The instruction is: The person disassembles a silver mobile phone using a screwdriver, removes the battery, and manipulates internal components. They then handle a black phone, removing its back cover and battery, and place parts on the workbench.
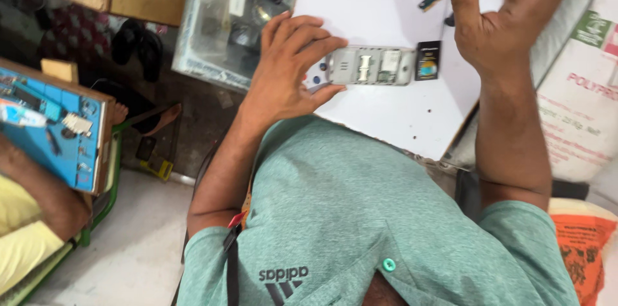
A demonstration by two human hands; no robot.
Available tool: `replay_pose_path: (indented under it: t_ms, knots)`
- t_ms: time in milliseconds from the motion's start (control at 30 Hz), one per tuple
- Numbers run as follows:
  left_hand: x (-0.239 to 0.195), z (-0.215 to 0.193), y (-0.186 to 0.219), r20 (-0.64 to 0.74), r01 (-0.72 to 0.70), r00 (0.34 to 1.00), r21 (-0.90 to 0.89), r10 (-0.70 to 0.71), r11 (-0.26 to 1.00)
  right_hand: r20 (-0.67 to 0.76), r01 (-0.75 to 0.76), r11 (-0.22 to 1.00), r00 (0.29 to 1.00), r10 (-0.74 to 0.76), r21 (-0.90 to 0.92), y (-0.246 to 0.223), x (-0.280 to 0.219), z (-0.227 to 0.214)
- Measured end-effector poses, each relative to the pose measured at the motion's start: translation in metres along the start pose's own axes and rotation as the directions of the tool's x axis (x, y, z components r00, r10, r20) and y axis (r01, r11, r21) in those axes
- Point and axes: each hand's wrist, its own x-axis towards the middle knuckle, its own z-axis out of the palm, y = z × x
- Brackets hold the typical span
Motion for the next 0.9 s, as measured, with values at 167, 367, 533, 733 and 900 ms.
replay_pose_path:
  t_ms: [167,367,533,733,900]
  knots:
    - [0.002,0.001,-0.002,0.034,-0.017,0.999,0.002,0.017,1.0,-0.011,-0.16,0.985,0.987,0.161,0.062,0.016,-0.012,-0.004]
    - [0.001,0.003,-0.001,0.056,0.002,0.998,0.036,-0.004,0.999,0.01,-0.132,0.991,0.991,0.131,0.027,0.003,0.007,0.007]
    - [0.004,0.0,-0.001,0.059,0.003,0.998,0.031,-0.005,1.0,0.031,-0.08,0.99,0.997,0.077,0.113,-0.003,0.017,0.015]
    - [0.002,0.002,-0.001,0.033,0.007,0.999,0.007,-0.007,1.0,-0.11,-0.139,0.977,0.981,0.158,0.162,0.025,-0.014,0.0]
    - [0.011,-0.007,0.002,0.038,0.024,0.999,-0.029,-0.023,0.999,-0.208,-0.108,0.951,0.963,0.172,0.289,0.034,-0.013,-0.005]
